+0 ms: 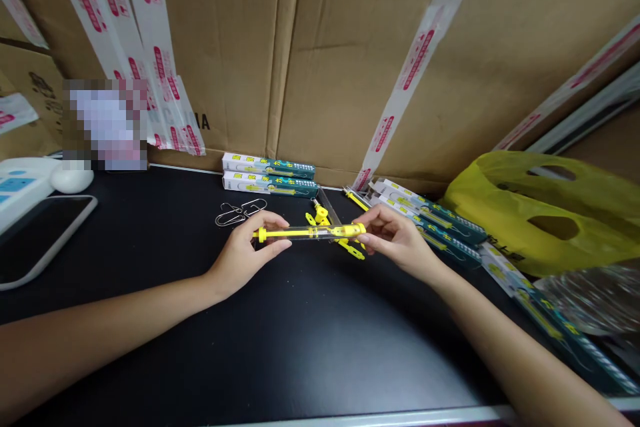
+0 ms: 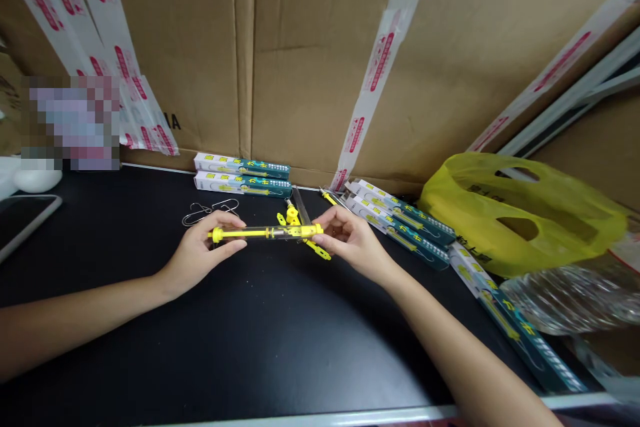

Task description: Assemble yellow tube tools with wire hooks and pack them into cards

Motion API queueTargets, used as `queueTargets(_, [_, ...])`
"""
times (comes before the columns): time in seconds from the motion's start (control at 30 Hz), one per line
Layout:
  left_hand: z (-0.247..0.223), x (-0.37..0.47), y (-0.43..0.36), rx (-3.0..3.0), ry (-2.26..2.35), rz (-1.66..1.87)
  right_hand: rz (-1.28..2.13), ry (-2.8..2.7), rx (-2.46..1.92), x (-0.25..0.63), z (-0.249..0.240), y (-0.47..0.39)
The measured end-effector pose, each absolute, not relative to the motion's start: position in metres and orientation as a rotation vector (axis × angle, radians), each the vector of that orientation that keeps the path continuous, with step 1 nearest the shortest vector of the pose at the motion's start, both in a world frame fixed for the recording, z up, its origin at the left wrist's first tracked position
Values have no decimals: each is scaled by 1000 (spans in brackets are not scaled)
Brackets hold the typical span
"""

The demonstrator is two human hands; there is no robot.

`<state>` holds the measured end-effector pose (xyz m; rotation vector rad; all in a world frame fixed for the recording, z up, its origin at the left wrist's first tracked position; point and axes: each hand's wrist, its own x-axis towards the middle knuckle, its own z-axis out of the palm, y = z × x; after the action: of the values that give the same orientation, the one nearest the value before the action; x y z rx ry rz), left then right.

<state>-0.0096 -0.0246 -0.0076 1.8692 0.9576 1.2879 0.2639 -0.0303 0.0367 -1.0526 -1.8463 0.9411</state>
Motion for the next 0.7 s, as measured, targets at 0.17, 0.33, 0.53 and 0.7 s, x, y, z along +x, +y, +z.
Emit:
queueTargets(0.17, [-7,-9,-25,1893,954,1267,945,-1861,-1060,263,36,-32])
queueTargets(0.33, [-6,-8,-27,1900,962,1263,949,-1863,-1078,262,33,-32])
queueTargets(0.53, [-5,-8,-26,1860,983,1219,960,-1867,-1082,262,29,-31])
queueTargets(0.7, [-5,-9,-22,1805,1041,1176,1017,-1859,-1091,261,29,-30])
